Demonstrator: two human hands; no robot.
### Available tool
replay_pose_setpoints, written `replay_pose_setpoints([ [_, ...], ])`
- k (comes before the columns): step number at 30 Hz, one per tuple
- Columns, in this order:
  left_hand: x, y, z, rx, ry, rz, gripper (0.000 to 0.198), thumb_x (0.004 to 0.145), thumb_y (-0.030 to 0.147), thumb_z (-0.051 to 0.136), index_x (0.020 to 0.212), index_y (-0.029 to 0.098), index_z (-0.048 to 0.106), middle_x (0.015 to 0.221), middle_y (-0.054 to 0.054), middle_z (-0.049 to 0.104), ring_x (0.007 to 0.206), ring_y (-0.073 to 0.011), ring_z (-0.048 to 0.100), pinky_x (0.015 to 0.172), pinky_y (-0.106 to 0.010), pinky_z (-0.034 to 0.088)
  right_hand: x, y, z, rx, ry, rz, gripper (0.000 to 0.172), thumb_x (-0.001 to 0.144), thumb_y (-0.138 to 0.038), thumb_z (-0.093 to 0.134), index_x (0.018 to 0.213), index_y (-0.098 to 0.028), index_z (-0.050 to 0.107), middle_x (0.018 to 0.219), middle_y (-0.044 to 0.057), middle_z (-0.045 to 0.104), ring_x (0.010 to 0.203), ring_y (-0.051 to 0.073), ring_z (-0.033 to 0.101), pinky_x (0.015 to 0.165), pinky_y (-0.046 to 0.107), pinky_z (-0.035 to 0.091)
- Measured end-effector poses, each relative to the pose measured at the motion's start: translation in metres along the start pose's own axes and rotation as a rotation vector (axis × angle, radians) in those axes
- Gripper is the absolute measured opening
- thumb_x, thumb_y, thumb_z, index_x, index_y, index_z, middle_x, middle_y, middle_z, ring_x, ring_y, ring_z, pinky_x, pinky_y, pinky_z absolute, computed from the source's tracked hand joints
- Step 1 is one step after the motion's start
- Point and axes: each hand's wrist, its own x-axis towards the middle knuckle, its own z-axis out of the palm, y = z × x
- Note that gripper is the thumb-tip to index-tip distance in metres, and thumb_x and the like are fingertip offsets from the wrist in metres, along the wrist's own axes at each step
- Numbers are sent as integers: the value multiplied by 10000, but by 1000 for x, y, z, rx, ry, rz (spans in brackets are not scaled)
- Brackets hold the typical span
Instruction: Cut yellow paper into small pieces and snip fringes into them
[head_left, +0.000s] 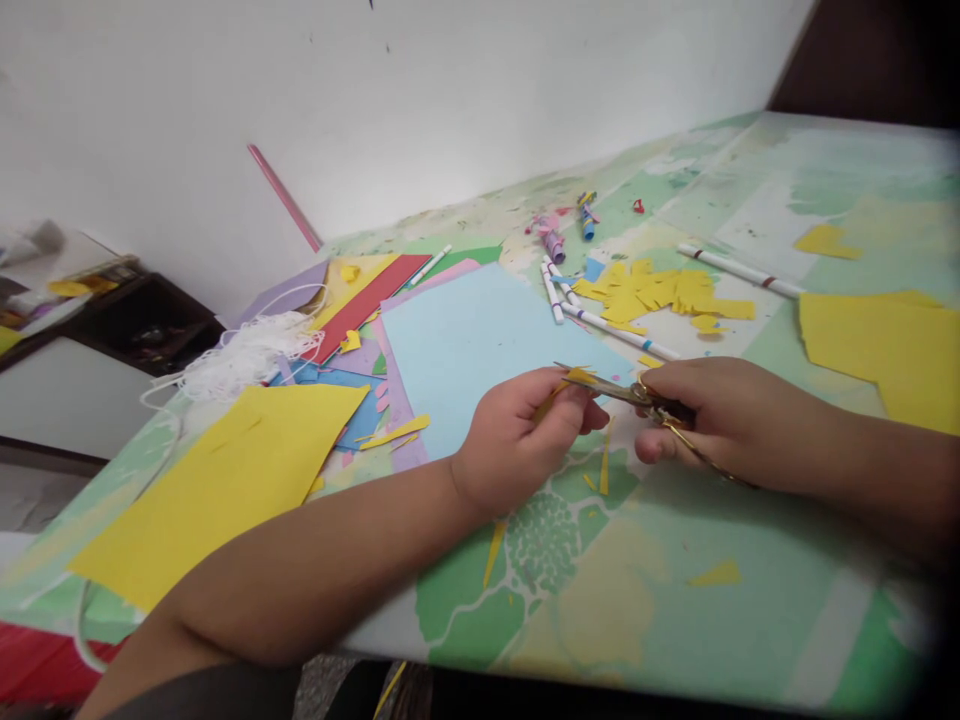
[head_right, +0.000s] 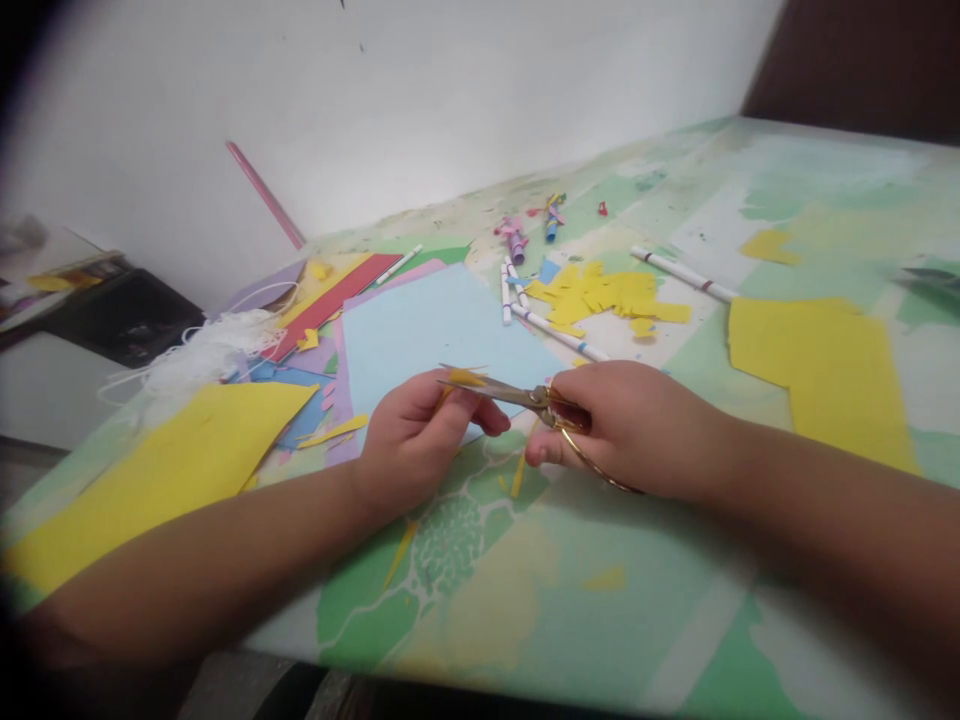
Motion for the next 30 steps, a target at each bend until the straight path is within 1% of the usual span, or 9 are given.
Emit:
replay_pose_setpoints([
  [11, -1, -3, 0, -40, -17, 14, 254, 846, 291, 421, 716, 164, 599, 715, -14, 646, 656, -87, 586, 663, -219, 474, 0, 1, 0, -29, -15, -9, 484, 705, -679, 360, 553, -219, 373, 498, -9, 437, 467, 129, 399, 432, 243, 270],
  [19, 0, -2, -1, -45, -24, 23, 261, 849, 286, 417, 711, 164, 603, 716, -14, 657, 669, -88, 594, 666, -213, 477, 0, 0, 1, -46, 8, -14, 457, 732, -649, 351, 551, -229, 370, 492, -2, 437, 461, 137, 399, 428, 255, 267],
  [27, 0, 1, -1, -61, -9, -27, 246, 832, 289, 440, 706, 158, 606, 701, -16, 674, 663, -95, 611, 648, -210, 491, 2, 2, 4, -40, 4, 16, 485, 718, -682, 333, 545, -229, 362, 490, 1, 440, 466, 145, 400, 434, 264, 264],
  [30, 0, 1, 0, -69, 1, -56, 223, 820, 268, 453, 702, 156, 606, 697, -16, 675, 660, -96, 614, 646, -211, 495, 3, 1, 5, -40, -4, 49, 493, 708, -693, 331, 545, -228, 353, 496, 3, 440, 473, 145, 395, 440, 265, 260],
])
